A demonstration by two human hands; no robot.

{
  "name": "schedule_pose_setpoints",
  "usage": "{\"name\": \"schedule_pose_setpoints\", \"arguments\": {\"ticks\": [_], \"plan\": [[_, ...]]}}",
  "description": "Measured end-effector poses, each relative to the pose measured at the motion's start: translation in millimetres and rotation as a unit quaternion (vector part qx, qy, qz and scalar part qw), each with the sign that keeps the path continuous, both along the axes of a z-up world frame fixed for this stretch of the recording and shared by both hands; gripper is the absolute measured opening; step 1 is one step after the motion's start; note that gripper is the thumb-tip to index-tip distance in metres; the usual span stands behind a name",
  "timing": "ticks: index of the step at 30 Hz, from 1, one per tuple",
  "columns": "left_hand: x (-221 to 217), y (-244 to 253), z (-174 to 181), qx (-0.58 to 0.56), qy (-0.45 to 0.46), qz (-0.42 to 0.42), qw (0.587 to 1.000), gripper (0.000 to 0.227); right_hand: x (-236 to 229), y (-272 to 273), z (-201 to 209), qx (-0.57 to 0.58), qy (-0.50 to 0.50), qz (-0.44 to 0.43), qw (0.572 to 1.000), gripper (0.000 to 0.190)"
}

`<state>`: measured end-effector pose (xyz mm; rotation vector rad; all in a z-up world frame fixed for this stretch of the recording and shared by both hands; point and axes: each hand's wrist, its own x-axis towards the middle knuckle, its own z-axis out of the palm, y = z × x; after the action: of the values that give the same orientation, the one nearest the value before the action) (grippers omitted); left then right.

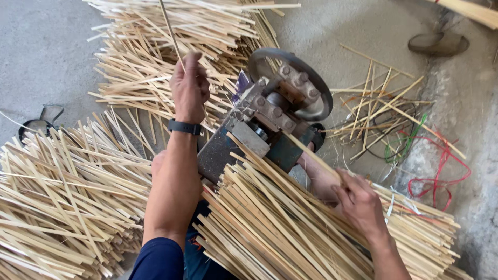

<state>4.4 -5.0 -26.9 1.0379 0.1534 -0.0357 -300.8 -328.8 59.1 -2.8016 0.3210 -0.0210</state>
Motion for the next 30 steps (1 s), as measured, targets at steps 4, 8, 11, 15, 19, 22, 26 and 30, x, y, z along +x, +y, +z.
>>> {"name": "schedule_pose_setpoints", "arguments": {"ticks": [4,8,11,15,19,22,26,30], "plan": [[-7,-16,-1,0.079,0.021,-0.085,0.993,0.041,-4,26,5,-0.112,0.052,0.017,0.992,0.029],[-7,-23,1,0.031,-0.006,-0.110,0.993,0.035,-21,19,-15,0.092,0.209,0.001,0.974,0.027],[-6,-20,3,-0.027,-0.005,-0.115,0.993,0.032,-37,4,-28,0.175,0.262,-0.126,0.941,0.028],[-4,-14,1,-0.014,-0.023,-0.104,0.994,0.031,-52,-11,-34,0.105,0.139,-0.051,0.983,0.022],[4,2,-4,-0.029,-0.012,-0.037,0.999,0.034,-62,-29,-18,0.121,0.116,-0.088,0.982,0.029],[8,14,-5,-0.087,-0.016,0.014,0.996,0.037,-74,-50,8,0.088,0.067,-0.108,0.988,0.037],[5,15,-3,-0.129,0.009,0.016,0.991,0.038,-87,-69,25,0.125,-0.069,-0.143,0.979,0.025],[2,3,0,-0.061,-0.011,-0.026,0.998,0.037,-71,-59,4,0.068,-0.091,-0.097,0.989,0.026]]}}
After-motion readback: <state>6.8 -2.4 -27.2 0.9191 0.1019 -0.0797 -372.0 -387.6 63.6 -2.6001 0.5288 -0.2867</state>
